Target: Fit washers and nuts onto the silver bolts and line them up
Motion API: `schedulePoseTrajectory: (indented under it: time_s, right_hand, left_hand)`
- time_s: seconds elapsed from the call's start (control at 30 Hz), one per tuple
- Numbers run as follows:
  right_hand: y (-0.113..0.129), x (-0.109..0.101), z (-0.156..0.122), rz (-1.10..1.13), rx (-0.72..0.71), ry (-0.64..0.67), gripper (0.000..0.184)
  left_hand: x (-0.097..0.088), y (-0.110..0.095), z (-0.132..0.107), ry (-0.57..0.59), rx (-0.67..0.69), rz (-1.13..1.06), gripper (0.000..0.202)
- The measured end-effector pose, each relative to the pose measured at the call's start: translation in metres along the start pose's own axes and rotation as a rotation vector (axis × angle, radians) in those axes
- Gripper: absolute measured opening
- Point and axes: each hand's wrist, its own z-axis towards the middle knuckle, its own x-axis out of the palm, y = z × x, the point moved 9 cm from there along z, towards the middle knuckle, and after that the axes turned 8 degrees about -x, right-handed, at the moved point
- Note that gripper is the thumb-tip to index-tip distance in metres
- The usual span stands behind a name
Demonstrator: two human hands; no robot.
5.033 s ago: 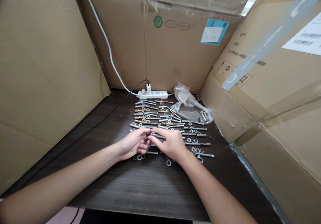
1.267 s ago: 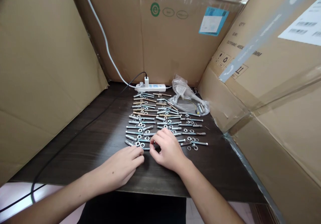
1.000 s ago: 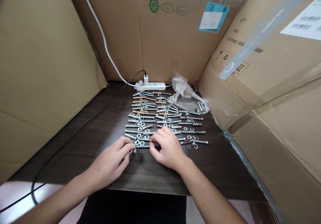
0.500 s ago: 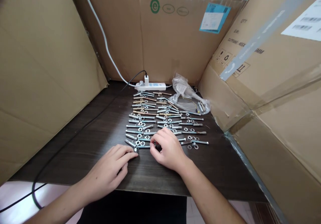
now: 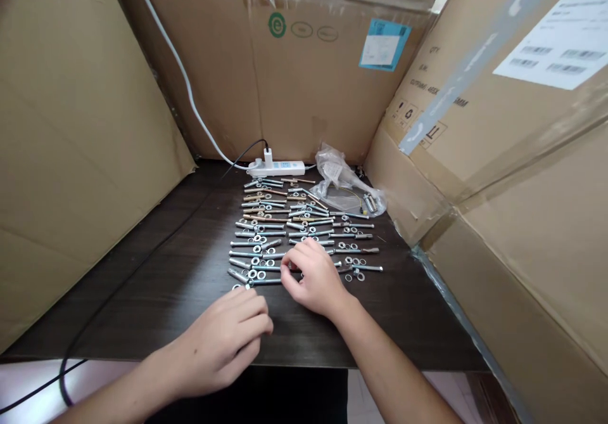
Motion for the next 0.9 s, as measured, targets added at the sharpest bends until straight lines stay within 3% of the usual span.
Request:
schedulePoseTrajectory:
  time_s: [0.1, 0.23, 0.3, 0.37, 0.47, 0.57, 0.73, 0.9]
  right_hand:
    - [-0.025, -0.032, 0.006, -0.095, 0.026, -0.091, 0.007]
    - [-0.104, -0.087, 0.007, -0.306, 0.245, -0.172, 0.012]
    - [-0.159, -0.108, -0.008, -0.404, 0.539, -0.171, 0.02]
    - [-0.205, -0.117, -0.031, -0.505, 0.862, -0.088, 0.024]
    - [-0.233, -0.115, -0.046, -0.551, 1.009, -0.049, 0.029]
    - [-0.246, -0.106, -0.049, -0.561, 1.066, -0.012, 0.029]
    - [-0.258, -0.096, -0.044, -0.576, 1.12, 0.05, 0.029]
    - [-0.257, -0.098, -0.043, -0.591, 1.123, 0.058, 0.028]
  left_hand:
    - [-0.04, 0.007, 0.035, -0.178, -0.017, -0.077, 0.02]
    - [-0.085, 0.078, 0.069, -0.421, -0.236, -0.306, 0.02]
    - [-0.094, 0.118, 0.073, -0.518, -0.329, -0.315, 0.02]
    - [-0.098, 0.154, 0.067, -0.625, -0.406, -0.295, 0.02]
    - [-0.097, 0.184, 0.055, -0.705, -0.45, -0.261, 0.02]
    - [-0.088, 0.184, 0.054, -0.653, -0.389, -0.208, 0.02]
    - [-0.068, 0.164, 0.063, -0.464, -0.265, -0.163, 0.022]
    - [-0.057, 0.151, 0.065, -0.357, -0.221, -0.112, 0.022]
